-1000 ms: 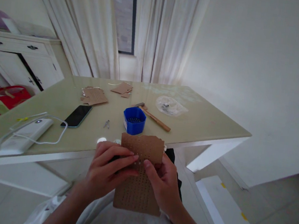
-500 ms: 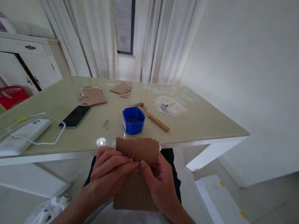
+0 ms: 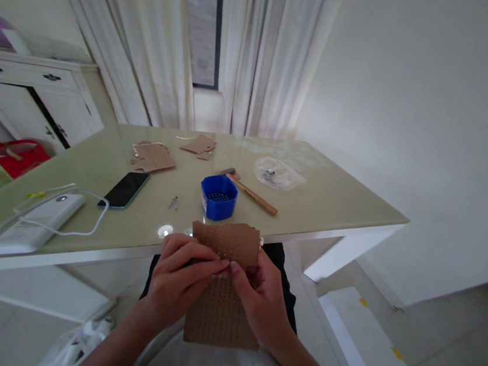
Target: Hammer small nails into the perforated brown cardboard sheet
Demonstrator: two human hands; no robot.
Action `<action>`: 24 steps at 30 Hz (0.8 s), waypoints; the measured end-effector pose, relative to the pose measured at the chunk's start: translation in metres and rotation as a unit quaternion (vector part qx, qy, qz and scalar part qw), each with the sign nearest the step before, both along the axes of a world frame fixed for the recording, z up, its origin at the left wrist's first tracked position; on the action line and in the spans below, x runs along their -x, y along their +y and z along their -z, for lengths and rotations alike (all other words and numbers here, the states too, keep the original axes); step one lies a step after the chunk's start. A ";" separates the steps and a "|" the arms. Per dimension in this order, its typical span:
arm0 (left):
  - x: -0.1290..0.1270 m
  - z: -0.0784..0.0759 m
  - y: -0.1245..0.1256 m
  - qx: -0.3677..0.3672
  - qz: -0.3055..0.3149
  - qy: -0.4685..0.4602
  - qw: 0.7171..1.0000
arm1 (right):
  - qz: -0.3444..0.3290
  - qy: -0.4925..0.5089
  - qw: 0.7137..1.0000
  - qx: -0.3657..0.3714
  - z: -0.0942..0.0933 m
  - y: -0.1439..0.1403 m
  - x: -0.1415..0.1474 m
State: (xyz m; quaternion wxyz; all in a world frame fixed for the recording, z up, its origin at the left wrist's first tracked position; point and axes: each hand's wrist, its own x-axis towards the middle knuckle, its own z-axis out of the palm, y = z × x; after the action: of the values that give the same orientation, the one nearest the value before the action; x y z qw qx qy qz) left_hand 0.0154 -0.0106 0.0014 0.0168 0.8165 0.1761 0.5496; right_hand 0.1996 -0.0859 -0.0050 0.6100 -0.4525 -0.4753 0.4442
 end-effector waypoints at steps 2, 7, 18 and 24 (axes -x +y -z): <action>0.000 0.000 -0.004 -0.014 0.004 -0.003 1.000 | -0.006 -0.009 1.000 0.001 0.000 0.001 0.001; 0.003 -0.007 -0.023 0.002 0.029 -0.016 0.999 | 0.038 -0.014 0.999 0.025 0.008 0.010 -0.004; 0.077 -0.010 0.142 0.421 -0.345 0.157 0.824 | 0.040 0.049 0.997 0.033 0.016 0.014 -0.014; 0.080 0.008 0.160 0.434 -0.389 0.171 0.795 | 0.018 0.075 0.996 0.036 0.015 0.014 -0.005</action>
State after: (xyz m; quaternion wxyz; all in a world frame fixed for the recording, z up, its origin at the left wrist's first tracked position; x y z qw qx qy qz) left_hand -0.0642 0.1493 -0.0063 0.1241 0.6669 0.6988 0.2272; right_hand 0.2049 -0.0719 -0.0197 0.6355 -0.4481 -0.4035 0.4823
